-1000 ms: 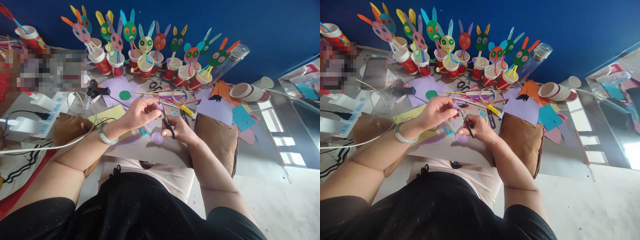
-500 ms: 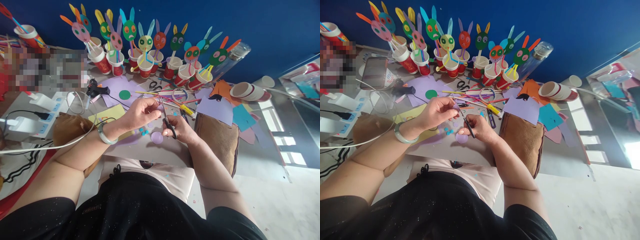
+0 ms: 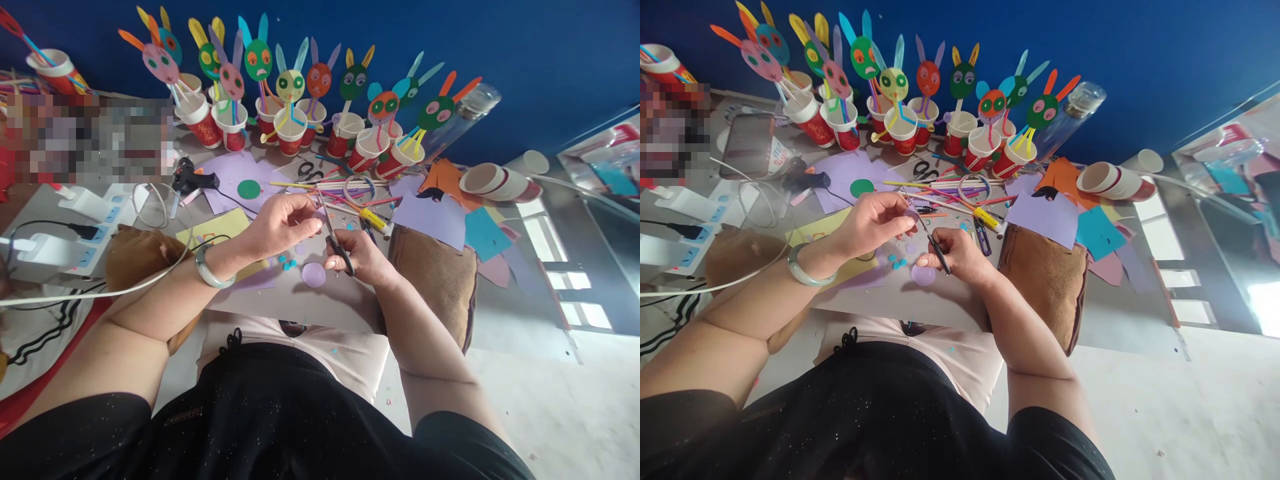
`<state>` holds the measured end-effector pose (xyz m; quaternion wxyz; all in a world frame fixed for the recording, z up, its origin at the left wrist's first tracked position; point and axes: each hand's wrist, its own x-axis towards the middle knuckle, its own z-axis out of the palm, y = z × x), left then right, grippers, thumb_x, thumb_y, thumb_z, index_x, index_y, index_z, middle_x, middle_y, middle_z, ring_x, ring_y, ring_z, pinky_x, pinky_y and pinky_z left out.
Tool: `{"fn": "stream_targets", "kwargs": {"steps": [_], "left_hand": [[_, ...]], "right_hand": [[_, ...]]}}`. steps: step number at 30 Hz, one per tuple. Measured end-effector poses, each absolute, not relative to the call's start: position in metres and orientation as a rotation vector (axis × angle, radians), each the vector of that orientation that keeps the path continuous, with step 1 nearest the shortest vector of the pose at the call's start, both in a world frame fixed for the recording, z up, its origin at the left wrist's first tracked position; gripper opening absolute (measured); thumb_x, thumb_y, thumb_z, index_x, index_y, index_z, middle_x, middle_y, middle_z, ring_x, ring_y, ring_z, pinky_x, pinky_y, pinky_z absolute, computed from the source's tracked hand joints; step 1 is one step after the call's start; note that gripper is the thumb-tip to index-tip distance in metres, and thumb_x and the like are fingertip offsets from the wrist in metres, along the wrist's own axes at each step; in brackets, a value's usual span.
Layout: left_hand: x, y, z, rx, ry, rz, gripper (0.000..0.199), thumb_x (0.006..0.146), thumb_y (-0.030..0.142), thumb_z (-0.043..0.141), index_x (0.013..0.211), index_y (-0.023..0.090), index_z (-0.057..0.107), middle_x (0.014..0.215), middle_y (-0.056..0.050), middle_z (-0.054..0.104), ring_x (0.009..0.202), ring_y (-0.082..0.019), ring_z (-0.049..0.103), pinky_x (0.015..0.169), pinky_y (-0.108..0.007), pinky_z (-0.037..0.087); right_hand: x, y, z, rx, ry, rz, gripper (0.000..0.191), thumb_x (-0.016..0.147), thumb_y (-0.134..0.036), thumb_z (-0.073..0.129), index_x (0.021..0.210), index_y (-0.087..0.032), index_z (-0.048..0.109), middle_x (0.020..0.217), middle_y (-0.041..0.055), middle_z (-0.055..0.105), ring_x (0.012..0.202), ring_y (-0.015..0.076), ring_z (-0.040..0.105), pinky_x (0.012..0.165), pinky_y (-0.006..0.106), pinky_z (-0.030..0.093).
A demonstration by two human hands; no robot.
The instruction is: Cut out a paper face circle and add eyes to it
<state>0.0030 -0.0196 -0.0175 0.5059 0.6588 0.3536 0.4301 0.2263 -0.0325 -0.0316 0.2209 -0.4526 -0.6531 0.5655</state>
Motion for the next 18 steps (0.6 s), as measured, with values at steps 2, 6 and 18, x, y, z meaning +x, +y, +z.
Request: {"fn": "stream_targets", "kwargs": {"steps": [2, 6, 18], "left_hand": [[0.003, -0.0198, -0.017, 1.578, 0.857, 1.036, 0.016, 0.083, 0.03, 0.07, 0.075, 0.018, 0.062, 0.072, -0.003, 0.072, 0.065, -0.012, 0.065, 0.056, -0.022, 0.052], [0.0024, -0.0202, -0.0154, 1.577, 0.861, 1.033, 0.015, 0.083, 0.03, 0.07, 0.076, 0.017, 0.065, 0.072, -0.003, 0.073, 0.065, -0.011, 0.066, 0.056, -0.021, 0.052], [0.002, -0.0189, -0.0166, 1.581, 0.842, 1.063, 0.015, 0.085, 0.03, 0.07, 0.077, 0.017, 0.067, 0.073, -0.003, 0.074, 0.065, -0.011, 0.066, 0.055, -0.021, 0.052]], "right_hand": [[0.2263, -0.0331, -0.0316, -1.241, -1.786, 1.58, 0.078, 0.05, -0.086, 0.092, 0.065, -0.021, 0.05, 0.051, -0.0061, 0.048, 0.051, 0.008, 0.038, 0.048, 0.025, 0.027], [0.2257, -0.034, -0.0315, -1.232, -1.739, 1.621, 0.077, 0.05, -0.083, 0.094, 0.065, -0.021, 0.05, 0.05, -0.0052, 0.052, 0.049, 0.0079, 0.04, 0.047, 0.024, 0.027], [0.2252, -0.034, -0.0314, -1.245, -1.726, 1.61, 0.076, 0.049, -0.082, 0.095, 0.064, -0.021, 0.051, 0.05, -0.004, 0.056, 0.047, 0.0088, 0.043, 0.047, 0.025, 0.03]]}}
